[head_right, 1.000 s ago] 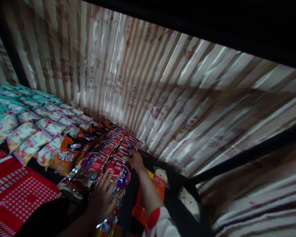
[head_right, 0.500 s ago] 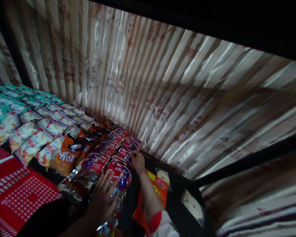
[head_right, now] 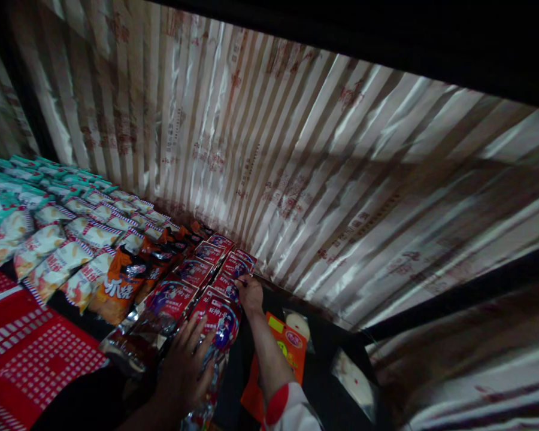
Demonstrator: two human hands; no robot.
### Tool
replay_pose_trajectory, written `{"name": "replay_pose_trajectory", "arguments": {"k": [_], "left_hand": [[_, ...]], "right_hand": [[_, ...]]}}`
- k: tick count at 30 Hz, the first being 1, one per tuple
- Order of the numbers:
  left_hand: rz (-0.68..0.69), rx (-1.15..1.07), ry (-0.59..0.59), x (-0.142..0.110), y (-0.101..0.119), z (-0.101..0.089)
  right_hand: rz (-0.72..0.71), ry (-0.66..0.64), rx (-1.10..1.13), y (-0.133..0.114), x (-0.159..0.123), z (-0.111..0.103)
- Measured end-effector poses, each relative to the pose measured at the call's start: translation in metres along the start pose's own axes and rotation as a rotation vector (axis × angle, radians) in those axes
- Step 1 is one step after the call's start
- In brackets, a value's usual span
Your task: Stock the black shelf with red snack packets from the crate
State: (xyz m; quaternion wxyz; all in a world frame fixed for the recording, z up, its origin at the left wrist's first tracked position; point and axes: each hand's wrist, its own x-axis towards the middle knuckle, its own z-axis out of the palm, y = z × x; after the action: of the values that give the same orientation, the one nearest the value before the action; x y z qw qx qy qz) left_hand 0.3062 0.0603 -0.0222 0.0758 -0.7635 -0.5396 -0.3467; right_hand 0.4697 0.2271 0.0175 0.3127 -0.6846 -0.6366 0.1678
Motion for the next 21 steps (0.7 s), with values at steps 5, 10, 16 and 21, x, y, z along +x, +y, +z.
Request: {"name": "replay_pose_trajectory", "arguments": {"k": [5,10,16,21], "left_hand": [[0.009,-0.013,-0.025,0.0,0.001,-0.003],[0.013,-0.013,-0.064,-0.002,-0.001,-0.002],[0.011,-0.04,-0.103,-0.001,-0.001,-0.004],[0.004,-0.077,-0.088,0.0,0.0,-0.006]], "right_hand": [[0.003,0.041,0.0,0.006,0.002,0.006],[-0.037,0.057,0.009,0.01,0.006,0.011],[-0.1,0.277,0.081,0.012,-0.005,0.012],[-0.01,0.395,0.209,0.014,-0.035,-0.003]]}}
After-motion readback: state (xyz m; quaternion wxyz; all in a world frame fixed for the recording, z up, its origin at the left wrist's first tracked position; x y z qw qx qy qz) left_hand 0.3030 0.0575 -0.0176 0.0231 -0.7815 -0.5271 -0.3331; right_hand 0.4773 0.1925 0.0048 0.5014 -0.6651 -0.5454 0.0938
